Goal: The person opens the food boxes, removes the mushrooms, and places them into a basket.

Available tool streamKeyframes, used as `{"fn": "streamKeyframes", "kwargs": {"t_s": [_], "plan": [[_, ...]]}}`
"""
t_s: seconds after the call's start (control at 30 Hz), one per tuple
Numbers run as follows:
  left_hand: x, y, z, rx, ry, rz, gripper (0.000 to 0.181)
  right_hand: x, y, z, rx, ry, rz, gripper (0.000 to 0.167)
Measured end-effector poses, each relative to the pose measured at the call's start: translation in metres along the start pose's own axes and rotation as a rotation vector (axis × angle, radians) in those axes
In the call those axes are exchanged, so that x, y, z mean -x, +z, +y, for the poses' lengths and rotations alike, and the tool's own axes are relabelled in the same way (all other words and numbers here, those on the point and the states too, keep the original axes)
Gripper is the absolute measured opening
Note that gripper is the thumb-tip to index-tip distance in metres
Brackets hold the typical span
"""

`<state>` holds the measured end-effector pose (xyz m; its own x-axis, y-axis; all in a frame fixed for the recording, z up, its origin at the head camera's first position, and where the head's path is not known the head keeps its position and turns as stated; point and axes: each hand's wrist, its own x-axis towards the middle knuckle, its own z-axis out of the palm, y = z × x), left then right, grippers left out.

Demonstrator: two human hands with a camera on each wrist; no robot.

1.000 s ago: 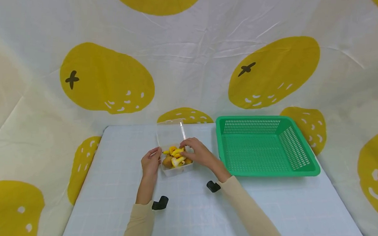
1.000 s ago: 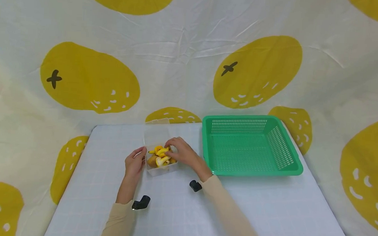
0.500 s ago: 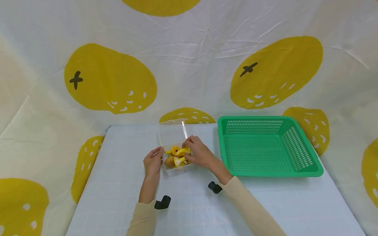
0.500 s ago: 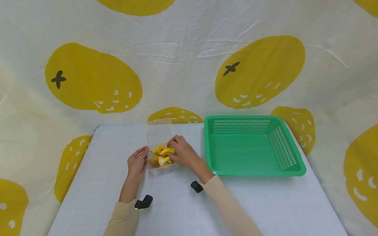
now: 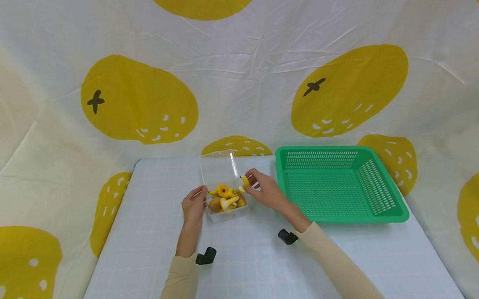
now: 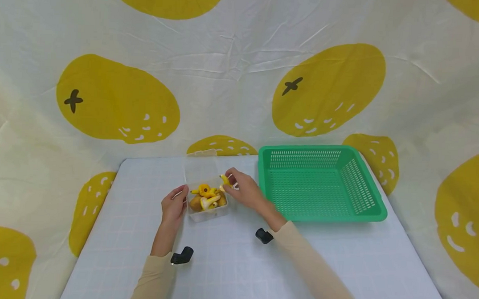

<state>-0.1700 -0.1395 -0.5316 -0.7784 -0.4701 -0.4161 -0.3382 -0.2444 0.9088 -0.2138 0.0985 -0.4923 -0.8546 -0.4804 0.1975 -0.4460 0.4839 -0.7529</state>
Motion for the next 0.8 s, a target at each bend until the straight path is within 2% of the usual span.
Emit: {"fn": "streamKeyframes", "kwargs": {"t_s": [0.3, 0.43, 0.67, 0.8], "plan": [[-0.001, 0.000, 0.000, -0.021, 0.014, -0.006, 0.034, 0.017, -0.027, 0.018, -0.168, 0.074, 0.178, 0.030], [0.000, 0.001, 0.000, -0.006, 0.034, -0.009, 0.032, 0.025, -0.039, 0.025, -0.234, 0.117, 0.223, 0.034], [0.002, 0.000, 0.001, -0.014, 0.031, -0.012, 0.032, 0.037, -0.061, 0.034, -0.357, 0.206, 0.296, 0.043], [0.001, -0.001, 0.000, -0.017, 0.047, -0.016, 0.032, 0.045, -0.072, 0.041, -0.370, 0.236, 0.337, 0.045]]}}
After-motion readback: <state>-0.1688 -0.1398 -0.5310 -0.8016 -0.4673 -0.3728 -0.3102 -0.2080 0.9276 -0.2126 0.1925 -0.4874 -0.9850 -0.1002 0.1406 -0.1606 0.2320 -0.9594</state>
